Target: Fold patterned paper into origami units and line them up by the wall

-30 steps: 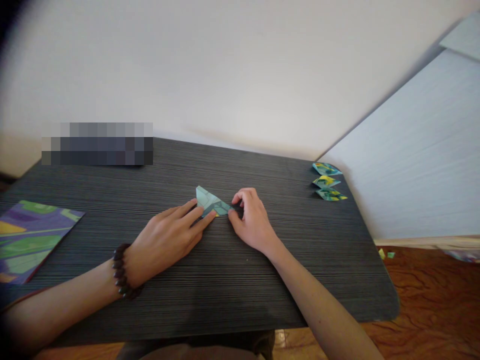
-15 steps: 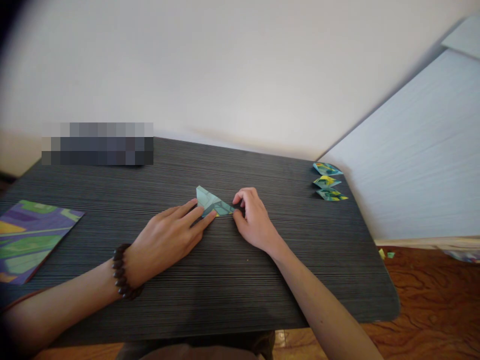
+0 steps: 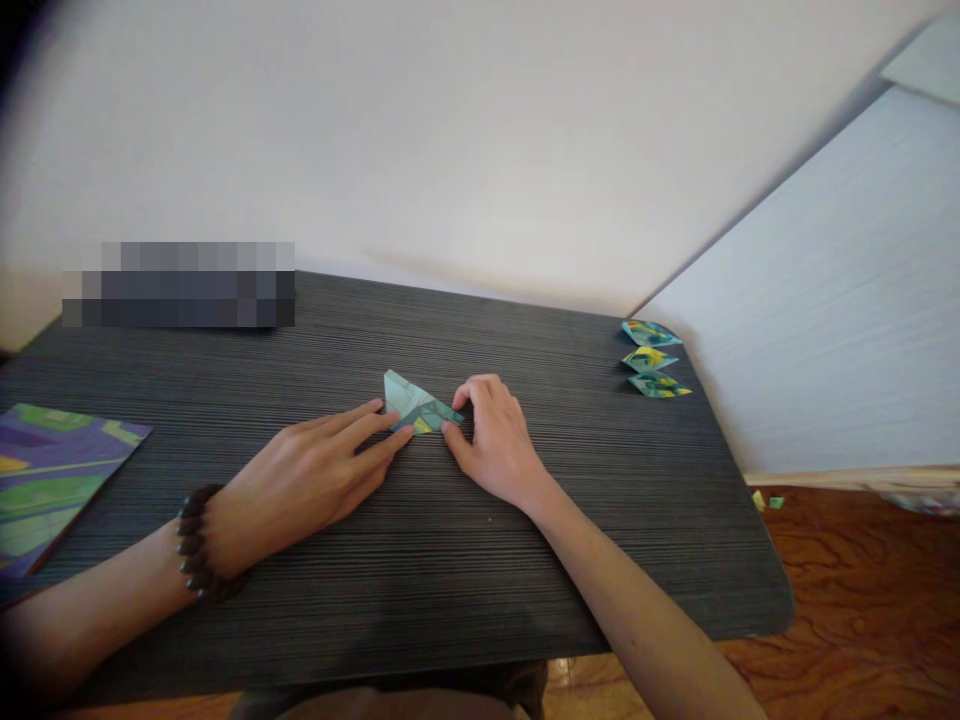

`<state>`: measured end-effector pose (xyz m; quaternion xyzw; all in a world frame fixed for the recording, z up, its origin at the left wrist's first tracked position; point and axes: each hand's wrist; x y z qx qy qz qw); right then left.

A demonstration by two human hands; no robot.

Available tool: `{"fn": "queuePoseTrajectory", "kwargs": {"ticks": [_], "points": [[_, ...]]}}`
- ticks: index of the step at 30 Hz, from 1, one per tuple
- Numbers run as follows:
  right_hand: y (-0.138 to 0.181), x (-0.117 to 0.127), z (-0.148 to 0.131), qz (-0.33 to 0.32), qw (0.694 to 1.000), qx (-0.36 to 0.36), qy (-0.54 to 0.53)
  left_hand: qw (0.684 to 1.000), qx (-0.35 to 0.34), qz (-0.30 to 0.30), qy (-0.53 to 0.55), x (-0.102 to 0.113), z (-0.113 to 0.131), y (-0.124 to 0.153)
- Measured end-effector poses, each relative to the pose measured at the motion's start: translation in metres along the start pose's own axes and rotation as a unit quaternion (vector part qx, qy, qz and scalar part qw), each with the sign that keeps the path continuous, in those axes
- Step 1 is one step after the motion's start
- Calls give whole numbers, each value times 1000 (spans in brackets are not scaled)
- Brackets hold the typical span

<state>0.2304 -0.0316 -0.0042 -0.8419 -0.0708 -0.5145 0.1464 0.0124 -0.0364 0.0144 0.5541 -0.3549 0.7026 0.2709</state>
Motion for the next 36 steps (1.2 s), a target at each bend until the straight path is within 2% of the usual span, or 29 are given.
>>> {"fn": "queuePoseTrajectory", "kwargs": {"ticks": [5, 11, 19, 25, 36], "points": [[0, -2, -2, 5, 1000, -7, 10, 1000, -17, 7, 5, 1, -2, 2], [0, -7, -10, 23, 998, -33, 50, 1000, -5, 6, -8, 0, 1, 1], [-1, -1, -3, -2, 1000, -14, 1, 1000, 0, 11, 5, -1, 3, 0], [-1, -8, -8, 22, 998, -38, 38, 1000, 7, 1, 3, 1, 4, 0], [-1, 4, 3, -24, 998, -5, -52, 1000, 9, 1, 14, -1, 2, 1]]}}
Point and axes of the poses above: each hand's wrist, its own y-axis away from the middle knuckle, its own x-axis out of the back of the hand, z = x × y, and after that the axes turned 8 degrees about y, right-handed
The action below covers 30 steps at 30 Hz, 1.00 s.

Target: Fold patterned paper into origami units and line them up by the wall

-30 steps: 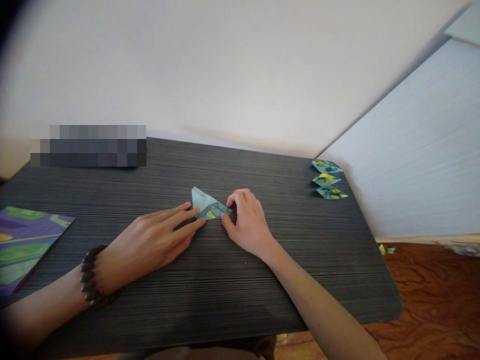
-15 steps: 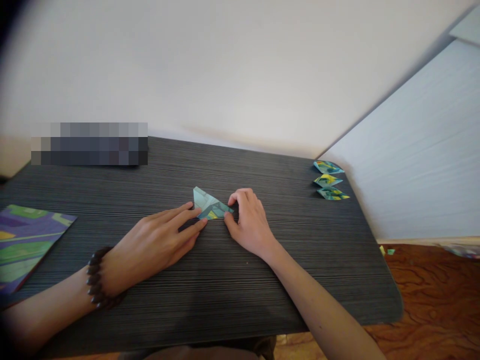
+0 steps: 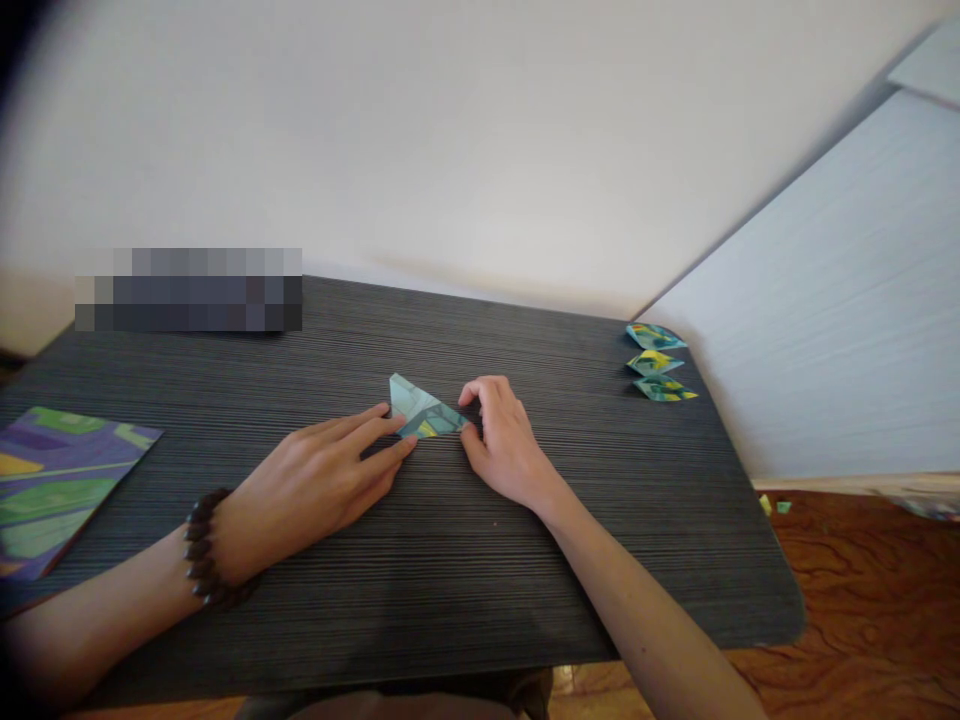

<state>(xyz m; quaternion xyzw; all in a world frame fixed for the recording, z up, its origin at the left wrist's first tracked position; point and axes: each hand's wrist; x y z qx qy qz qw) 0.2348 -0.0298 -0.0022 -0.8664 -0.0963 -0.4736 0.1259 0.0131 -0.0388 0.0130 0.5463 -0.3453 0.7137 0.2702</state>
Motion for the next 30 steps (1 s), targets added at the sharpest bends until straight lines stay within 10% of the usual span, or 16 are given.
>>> {"fn": "queuePoseTrajectory", "kwargs": {"ticks": [30], "points": [[2, -5, -1, 25, 999, 5, 24, 1000, -4, 19, 6, -1, -1, 0]]}}
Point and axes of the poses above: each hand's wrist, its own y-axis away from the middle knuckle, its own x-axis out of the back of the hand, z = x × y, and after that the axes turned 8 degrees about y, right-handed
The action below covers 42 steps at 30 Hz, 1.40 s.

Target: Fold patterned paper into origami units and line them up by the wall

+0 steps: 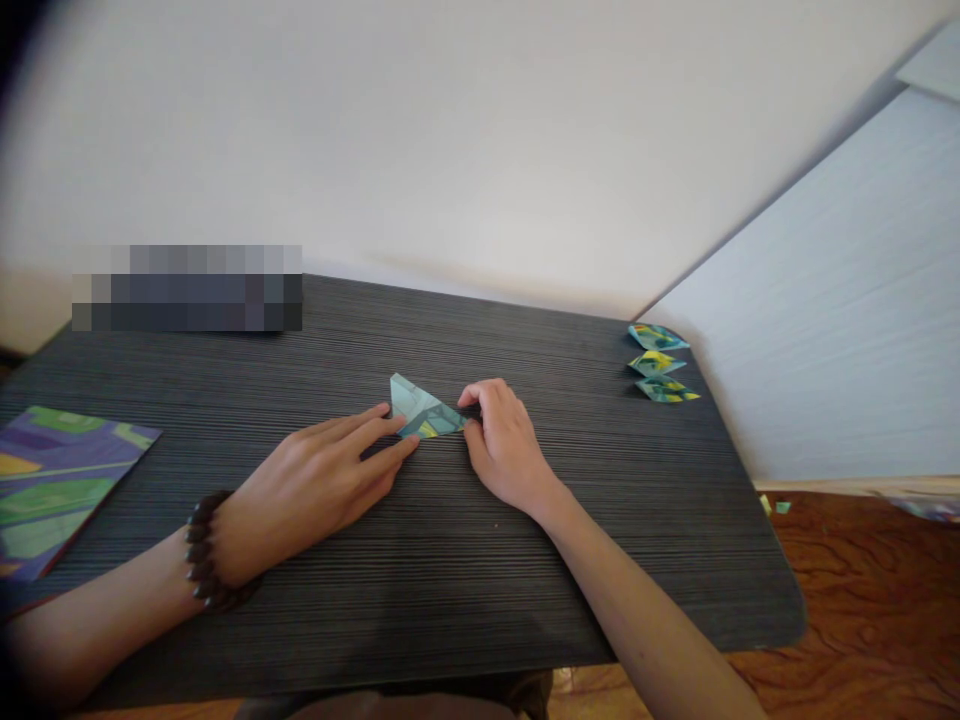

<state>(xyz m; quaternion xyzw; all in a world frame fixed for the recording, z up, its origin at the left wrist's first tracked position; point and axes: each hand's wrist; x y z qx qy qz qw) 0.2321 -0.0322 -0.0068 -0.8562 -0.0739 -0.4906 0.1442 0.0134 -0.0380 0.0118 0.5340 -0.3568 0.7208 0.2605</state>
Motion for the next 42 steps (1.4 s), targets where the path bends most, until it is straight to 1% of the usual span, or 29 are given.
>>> {"fn": "queuePoseTrajectory", "kwargs": {"ticks": [4, 8, 12, 16, 20, 27, 31, 34, 36, 38, 42], "points": [[-1, -7, -6, 16, 998, -4, 66, 1000, 9, -17, 0, 0, 1, 0], [-2, -8, -9, 8, 995, -6, 101, 999, 10, -37, -16, -2, 5, -3], [-1, -6, -10, 3, 995, -8, 103, 999, 9, -38, -26, -1, 7, -4], [-1, -7, -9, 4, 995, -11, 99, 999, 8, -37, -11, 1, 3, -2], [-1, -8, -9, 2, 995, -13, 97, 999, -8, -29, -9, 3, -1, 0], [-2, -7, -7, 7, 996, -13, 89, 999, -25, -15, -14, 4, 1, 2], [-1, -7, -6, 12, 996, 4, 84, 1000, 10, -14, 12, 1, -8, -2], [0, -8, -4, 12, 997, 21, 77, 997, 66, 29, 25, -3, -17, -8], [0, -8, -4, 12, 997, 31, 73, 995, 93, 40, 25, -7, -21, -10], [0, -8, -4, 13, 997, 36, 68, 994, 99, 35, 28, -9, -23, -11], [-1, -8, -5, 19, 998, 41, 52, 995, 81, 21, 58, -12, -22, -10]]}}
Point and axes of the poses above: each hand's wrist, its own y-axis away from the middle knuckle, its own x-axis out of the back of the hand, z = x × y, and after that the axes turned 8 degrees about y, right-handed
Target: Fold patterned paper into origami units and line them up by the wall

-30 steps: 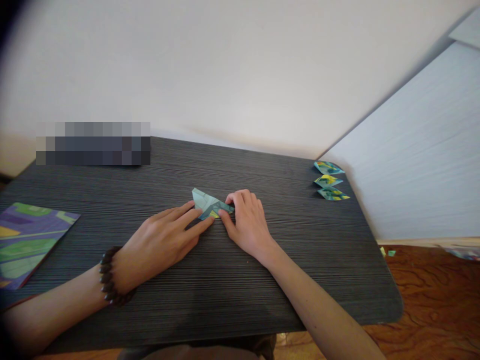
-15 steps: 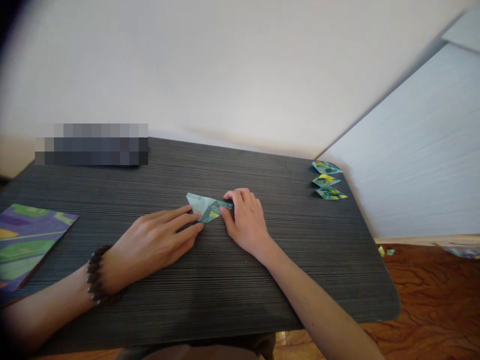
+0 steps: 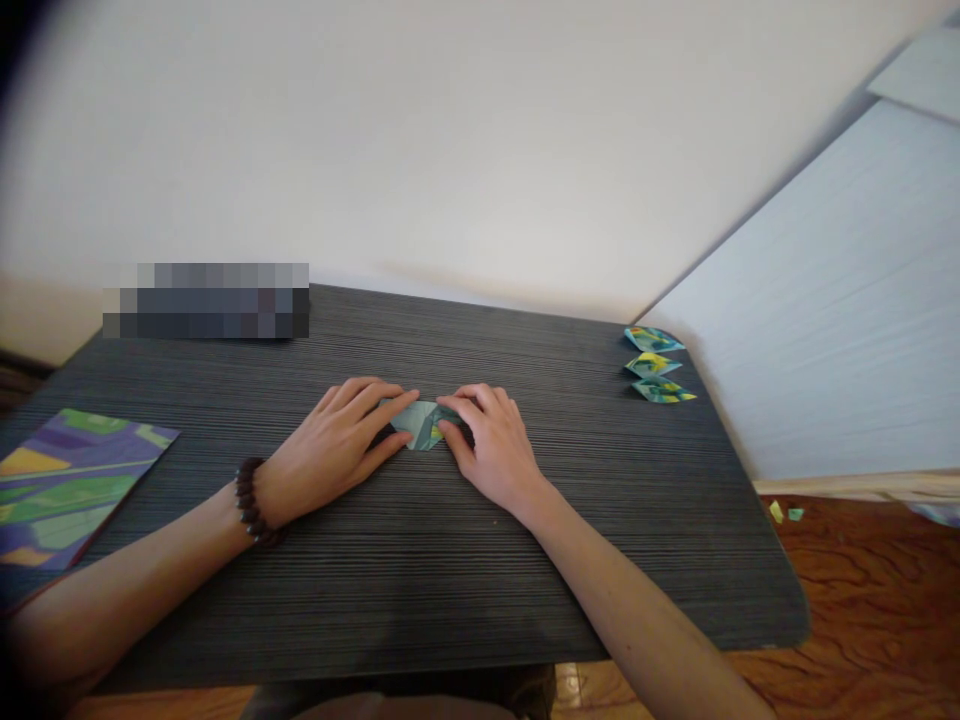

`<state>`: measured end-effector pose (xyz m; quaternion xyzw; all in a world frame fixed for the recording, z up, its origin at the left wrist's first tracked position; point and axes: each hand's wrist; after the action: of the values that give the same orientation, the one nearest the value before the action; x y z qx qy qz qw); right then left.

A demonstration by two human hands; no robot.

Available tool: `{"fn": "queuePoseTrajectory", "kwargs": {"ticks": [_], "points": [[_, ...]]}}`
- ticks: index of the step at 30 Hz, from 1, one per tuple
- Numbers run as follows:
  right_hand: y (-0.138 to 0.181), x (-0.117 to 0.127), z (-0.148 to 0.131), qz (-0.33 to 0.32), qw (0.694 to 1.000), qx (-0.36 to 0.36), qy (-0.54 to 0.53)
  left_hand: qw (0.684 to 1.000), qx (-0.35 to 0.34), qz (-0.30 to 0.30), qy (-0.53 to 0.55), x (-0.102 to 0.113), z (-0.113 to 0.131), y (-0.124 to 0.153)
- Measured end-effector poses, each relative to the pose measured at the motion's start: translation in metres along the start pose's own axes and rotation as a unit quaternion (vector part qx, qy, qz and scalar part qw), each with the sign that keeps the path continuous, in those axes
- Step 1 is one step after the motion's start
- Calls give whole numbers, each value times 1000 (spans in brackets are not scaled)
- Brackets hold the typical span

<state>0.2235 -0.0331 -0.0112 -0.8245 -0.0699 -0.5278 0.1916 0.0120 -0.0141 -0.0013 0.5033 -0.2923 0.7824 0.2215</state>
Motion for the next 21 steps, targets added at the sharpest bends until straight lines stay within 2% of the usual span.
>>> {"fn": "queuePoseTrajectory", "kwargs": {"ticks": [13, 21], "points": [[1, 3, -3, 6, 1000, -3, -4, 988, 31, 10, 151, -2, -4, -3], [-2, 13, -2, -63, 997, 4, -54, 979, 65, -49, 184, 6, -2, -7]]}}
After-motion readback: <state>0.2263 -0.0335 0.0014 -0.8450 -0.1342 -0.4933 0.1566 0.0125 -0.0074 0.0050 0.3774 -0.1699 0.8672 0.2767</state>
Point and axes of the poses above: each hand's wrist, its own y-axis away from the middle knuckle, its own x-axis out of the back of the hand, z = x × y, and after that the axes turned 8 degrees about y, right-handed
